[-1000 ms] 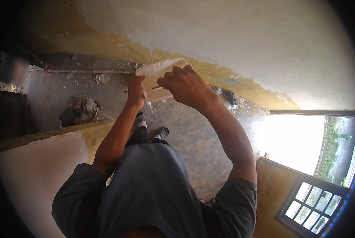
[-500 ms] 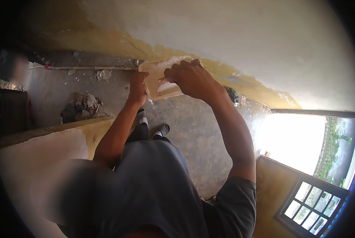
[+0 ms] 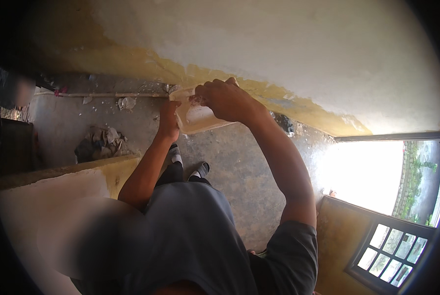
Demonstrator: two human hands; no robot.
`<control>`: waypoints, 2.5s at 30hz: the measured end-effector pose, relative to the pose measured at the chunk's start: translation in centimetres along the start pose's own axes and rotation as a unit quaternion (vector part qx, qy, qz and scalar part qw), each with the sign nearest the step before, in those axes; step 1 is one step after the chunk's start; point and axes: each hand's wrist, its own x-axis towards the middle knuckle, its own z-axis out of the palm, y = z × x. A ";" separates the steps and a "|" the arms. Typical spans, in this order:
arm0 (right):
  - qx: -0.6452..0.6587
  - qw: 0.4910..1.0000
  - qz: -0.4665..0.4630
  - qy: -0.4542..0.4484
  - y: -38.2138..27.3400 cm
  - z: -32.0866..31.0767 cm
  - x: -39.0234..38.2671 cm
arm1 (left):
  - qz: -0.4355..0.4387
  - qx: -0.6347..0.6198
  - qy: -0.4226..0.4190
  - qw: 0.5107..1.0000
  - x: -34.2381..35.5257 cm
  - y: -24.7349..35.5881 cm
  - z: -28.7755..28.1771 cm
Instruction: The person patches a damaged section of an interior wall using a putty knife to apply white filler from a plastic container. The person smooths the filler over the peeling paint and cracks, then cleans the putty knife using a dark cloth before applying more filler.
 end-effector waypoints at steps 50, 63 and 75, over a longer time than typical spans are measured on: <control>0.010 0.989 0.013 0.146 -0.4 0.6 -1.0 | 0.124 0.081 0.021 0.989 -0.7 0.6 -1.0; -0.048 0.985 0.048 0.158 -1.2 0.6 0.1 | 0.089 0.036 0.097 0.991 -0.9 0.4 0.3; -0.006 0.986 -0.006 0.164 -1.3 1.9 -0.9 | 0.085 0.087 0.059 0.991 -1.0 0.8 -0.9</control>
